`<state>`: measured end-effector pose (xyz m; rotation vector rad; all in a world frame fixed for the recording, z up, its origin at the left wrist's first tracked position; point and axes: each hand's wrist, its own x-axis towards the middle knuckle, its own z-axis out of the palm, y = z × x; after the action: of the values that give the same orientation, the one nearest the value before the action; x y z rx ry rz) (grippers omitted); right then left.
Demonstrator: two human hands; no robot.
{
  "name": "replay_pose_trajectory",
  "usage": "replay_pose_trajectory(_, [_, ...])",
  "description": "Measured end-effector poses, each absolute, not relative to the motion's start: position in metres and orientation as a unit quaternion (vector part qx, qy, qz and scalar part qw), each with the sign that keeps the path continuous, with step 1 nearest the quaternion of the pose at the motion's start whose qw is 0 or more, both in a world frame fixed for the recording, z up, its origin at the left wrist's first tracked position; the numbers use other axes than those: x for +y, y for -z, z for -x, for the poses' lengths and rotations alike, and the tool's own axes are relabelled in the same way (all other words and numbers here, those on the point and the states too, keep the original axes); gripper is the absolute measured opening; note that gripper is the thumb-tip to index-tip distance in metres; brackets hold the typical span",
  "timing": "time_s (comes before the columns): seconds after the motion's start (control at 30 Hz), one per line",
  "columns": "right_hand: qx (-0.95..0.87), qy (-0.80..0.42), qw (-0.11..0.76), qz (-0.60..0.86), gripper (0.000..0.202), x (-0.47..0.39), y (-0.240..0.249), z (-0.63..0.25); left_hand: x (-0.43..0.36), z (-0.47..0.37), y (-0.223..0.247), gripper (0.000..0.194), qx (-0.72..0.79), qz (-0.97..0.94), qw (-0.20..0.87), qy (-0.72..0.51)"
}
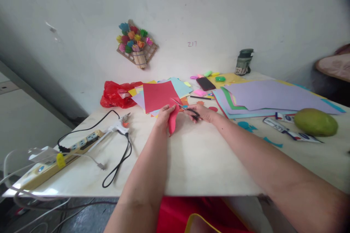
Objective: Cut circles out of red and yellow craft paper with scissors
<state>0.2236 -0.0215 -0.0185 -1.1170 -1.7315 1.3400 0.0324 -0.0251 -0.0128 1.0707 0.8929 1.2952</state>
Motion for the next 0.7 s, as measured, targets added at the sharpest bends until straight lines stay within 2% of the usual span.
replay_pose_trajectory(0.7, [-0.630, -0.538, 0.372, 0.419, 0.031, -0.0288, 0.0114, -0.2188, -0.0240, -0.0341, 0.0145, 0.028, 0.372, -0.449, 0.599, -0.549])
